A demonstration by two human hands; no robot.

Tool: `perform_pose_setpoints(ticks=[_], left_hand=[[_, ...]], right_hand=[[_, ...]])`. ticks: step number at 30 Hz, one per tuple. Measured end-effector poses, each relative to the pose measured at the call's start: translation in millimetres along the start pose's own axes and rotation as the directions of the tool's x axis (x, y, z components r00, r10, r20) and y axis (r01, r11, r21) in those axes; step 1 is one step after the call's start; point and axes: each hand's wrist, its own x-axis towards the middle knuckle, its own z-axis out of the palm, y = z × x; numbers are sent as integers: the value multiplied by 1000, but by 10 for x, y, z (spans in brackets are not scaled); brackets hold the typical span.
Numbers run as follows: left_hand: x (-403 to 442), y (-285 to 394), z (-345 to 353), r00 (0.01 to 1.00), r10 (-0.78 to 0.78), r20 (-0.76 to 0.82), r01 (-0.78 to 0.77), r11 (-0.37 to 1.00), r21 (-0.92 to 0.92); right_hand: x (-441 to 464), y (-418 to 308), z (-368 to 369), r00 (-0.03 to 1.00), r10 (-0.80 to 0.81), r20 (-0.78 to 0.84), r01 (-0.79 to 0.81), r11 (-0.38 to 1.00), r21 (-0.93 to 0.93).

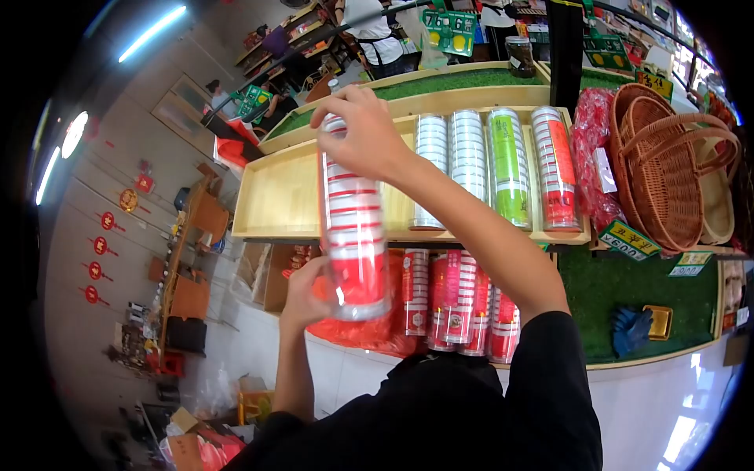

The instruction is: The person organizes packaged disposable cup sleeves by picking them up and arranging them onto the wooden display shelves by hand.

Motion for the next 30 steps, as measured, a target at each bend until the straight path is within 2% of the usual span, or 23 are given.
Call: perform_pose_setpoints(ticks=[1,3,5,7,9,11,13,15,17,19,24,30], left_hand=[[111,-74,44,998,55,27,-57,995,79],[283,-161,160,995,99,33,-102,989,111],[373,-384,329,988,-109,109,115,992,-46],[451,-571,450,983,-134,127,143,987,-68],[502,-717,573,966,-210,151,234,959,-159],[547,-819,680,970,-205,133,226,958,-173],[592,-913,768,952,-277,129,301,924,-237],[595,-1023,830,951,-286,118,307,920,-244],[584,-1152,890,951,-273,144,307,881,-360],[603,-1173,892,953,-269,135,300,887,-352],[677,-1174,894,936,-317,157,352,878,-326],[718,-1243,996,948,-292,126,318,883,-344]], right_hand=[[15,110,63,1000,-9,-5,9,1000,0],[49,340,170,990,141,12,-140,989,-46],[62,600,277,987,161,-6,-161,986,-35],[57,814,363,983,184,-19,-184,983,-21],[30,994,426,966,257,-13,-257,965,-53],[-2,1146,481,971,241,6,-240,968,-73],[-32,1279,553,968,250,16,-246,959,-141],[-88,1399,611,977,211,29,-204,965,-166],[-135,1510,658,966,253,50,-233,940,-251],[-201,1688,695,970,238,46,-216,935,-280],[-386,1961,595,934,356,22,-321,867,-381],[-389,2066,529,943,328,45,-286,876,-388]])
